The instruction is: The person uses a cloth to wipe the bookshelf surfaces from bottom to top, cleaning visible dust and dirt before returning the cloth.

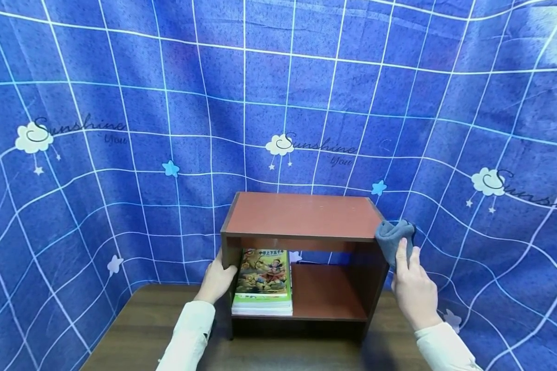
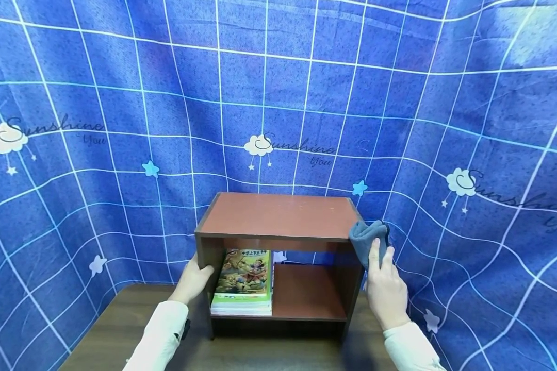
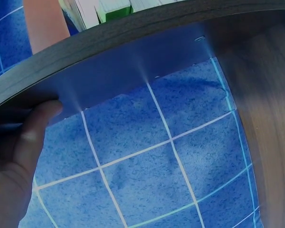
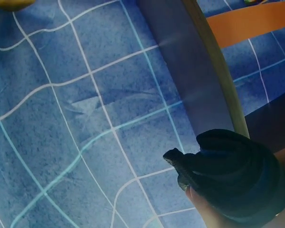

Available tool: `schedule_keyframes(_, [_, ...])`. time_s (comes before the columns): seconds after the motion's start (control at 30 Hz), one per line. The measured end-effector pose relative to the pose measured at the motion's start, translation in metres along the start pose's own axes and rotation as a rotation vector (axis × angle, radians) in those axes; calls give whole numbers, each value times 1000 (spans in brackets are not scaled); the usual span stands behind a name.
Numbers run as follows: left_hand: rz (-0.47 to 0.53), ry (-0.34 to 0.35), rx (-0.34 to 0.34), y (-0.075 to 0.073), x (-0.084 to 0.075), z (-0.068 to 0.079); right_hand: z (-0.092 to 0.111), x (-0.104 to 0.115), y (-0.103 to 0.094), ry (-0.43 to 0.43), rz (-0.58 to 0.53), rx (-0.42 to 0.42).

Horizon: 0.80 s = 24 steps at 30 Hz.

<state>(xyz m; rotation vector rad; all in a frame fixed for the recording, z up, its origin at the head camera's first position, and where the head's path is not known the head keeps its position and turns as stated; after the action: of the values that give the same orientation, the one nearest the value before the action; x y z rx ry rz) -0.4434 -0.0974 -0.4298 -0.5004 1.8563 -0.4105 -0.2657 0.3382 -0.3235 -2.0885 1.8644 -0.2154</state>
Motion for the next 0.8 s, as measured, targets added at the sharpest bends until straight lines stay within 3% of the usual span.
schedule_keyframes(0.37, [13,-3,7,-1,3,-3,17,8,11,-1,42,0])
schedule_keyframes(0.6, [9,-1,4,-1,1,-2,65,24,22,-9,62,53])
schedule_keyframes(0.8, [34,6,-7,-1,-1,-1,105,35,33,-8,88,50])
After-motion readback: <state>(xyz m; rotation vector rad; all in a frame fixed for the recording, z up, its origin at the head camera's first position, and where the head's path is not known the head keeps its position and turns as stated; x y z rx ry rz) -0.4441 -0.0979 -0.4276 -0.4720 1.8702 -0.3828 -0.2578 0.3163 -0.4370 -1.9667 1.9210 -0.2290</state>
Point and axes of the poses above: each hand's wrist, its own z-axis away from the middle knuckle, its own y-axis out of the palm, x = y × z, the point moved 8 cm from there along -z, towards the middle knuckle, and after that the axes turned 1 degree about x, right-handed, at the moved point
